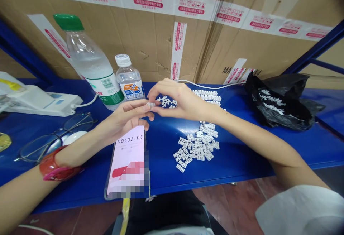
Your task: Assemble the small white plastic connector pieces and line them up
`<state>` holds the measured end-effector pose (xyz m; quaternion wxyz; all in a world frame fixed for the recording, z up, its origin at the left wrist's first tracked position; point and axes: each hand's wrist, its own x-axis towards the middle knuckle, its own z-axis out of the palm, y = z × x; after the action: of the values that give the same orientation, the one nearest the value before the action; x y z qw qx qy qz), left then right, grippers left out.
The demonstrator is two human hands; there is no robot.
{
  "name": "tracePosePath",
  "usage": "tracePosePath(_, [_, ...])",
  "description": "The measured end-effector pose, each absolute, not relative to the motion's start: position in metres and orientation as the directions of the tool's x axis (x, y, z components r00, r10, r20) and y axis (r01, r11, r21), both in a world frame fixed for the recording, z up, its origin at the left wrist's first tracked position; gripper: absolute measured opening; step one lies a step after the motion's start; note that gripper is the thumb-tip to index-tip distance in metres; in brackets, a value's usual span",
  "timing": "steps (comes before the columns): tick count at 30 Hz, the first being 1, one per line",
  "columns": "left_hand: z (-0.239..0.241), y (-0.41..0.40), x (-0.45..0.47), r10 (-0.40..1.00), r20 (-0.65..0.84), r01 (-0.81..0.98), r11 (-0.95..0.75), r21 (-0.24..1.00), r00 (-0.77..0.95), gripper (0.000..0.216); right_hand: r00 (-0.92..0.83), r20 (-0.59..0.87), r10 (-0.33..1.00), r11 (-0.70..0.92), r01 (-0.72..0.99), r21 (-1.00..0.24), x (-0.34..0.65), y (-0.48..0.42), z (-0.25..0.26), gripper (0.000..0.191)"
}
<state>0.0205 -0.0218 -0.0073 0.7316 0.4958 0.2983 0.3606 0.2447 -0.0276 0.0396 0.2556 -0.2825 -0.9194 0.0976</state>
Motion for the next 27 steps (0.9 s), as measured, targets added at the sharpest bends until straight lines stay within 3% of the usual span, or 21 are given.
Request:
tracePosePath(4, [-0.002,-0.021,0.024,0.875,-0.125,-0.305,0.293,0.906,0.468,0.022,-0.643,0.447,0.622,0.783,0.513,-0.351,0.260,0.001,0.030,0.010])
tracePosePath(8, [0.000,-0.021,0.025,0.905,-0.163,-0.356,0.314,0.880,0.393,0.025,-0.670,0.291,0.683,0.731,0.630,-0.263,0.271,0.028,0.005,0.011])
tracePosePath(11, [-0.002,-0.021,0.024,0.904,-0.151,-0.354,0.305,0.884,0.401,0.027,-0.684,0.211,0.699,0.715,0.662,-0.224,0.268,0.032,-0.011,0.010])
tracePosePath(16, [-0.006,-0.020,0.021,0.889,-0.122,-0.334,0.290,0.897,0.442,0.029,-0.686,0.197,0.700,0.714,0.679,-0.171,0.263,0.029,-0.021,0.014])
tracePosePath(23, [-0.002,-0.022,0.025,0.889,-0.172,-0.318,0.324,0.891,0.424,0.027,-0.665,0.190,0.723,0.685,0.653,-0.323,0.260,0.029,-0.020,0.010])
tracePosePath(27, [-0.001,-0.022,0.026,0.891,-0.179,-0.315,0.326,0.891,0.418,0.027,-0.630,0.099,0.771,0.597,0.659,-0.458,0.257,0.026,-0.017,0.012])
